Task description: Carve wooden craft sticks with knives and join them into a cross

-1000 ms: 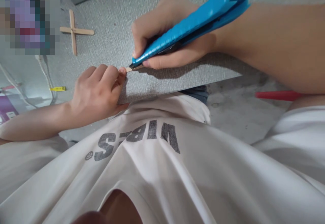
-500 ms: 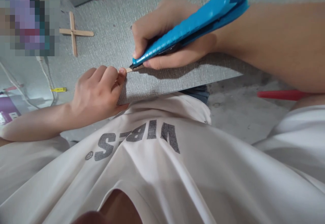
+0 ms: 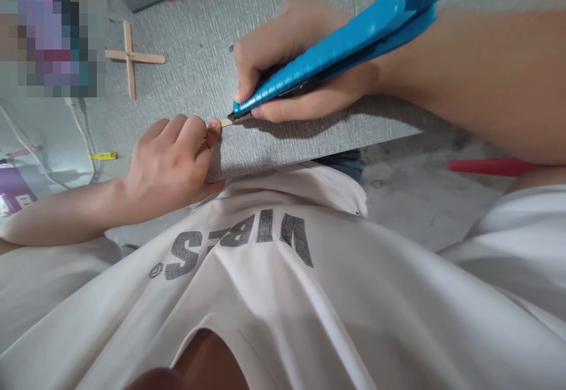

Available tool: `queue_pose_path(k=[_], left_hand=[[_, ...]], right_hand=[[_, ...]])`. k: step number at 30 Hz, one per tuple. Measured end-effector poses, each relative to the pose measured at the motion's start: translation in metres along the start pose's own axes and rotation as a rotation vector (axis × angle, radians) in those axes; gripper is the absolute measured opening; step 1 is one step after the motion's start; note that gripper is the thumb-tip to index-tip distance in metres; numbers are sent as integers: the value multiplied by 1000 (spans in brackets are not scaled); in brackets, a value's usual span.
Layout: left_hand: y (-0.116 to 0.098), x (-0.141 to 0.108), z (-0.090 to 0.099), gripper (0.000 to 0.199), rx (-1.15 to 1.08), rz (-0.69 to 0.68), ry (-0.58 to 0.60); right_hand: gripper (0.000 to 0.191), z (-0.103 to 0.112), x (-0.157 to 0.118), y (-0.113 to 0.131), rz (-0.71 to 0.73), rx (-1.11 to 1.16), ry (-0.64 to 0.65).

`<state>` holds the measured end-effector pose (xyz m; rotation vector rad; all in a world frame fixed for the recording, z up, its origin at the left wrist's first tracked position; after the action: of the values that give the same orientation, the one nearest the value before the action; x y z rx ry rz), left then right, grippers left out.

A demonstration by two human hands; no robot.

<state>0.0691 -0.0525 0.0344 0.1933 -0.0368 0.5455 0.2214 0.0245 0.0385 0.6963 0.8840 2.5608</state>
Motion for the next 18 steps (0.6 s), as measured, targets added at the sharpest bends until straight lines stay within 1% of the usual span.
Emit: queue_pose_path(k=[3,5,7,9,11,14,16,18], left_hand=[[1,-2,-1,33,-21,12,-11],[5,-3,-2,46,-54,48,-7],[9,-3,-2,62,-94,81,9],[10,-3,-2,68,-114,77,35],[7,-4,1,66,-112,45,33],[0,-4,5,56,-164,-17,-47],[-2,-4,2,47,-237,-52,-84],[4,-2,0,44,-277,-51,-150]], right_hand=[[37,0,-2,7,58,-87,-69],[36,0,-3,12,99,-137,-110],[39,-4,-4,11,64,-160,-85],[39,-6,-4,10,25,-121,-56],[29,-8,-5,11,30,-33,-25],[17,-14,-5,10,51,76,75],[14,-16,-6,8,68,129,123],[19,-22,-7,6,54,272,189]])
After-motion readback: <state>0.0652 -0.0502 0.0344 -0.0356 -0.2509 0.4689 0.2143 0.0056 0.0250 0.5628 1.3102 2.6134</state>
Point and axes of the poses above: each hand's wrist, its own x-axis towards the middle knuckle, its own z-axis out of the back of the hand, y = z × x, the point moved 9 cm from there along x, towards the middle knuckle, and after that the axes turned 3 degrees about -y, right-handed, at the moved point
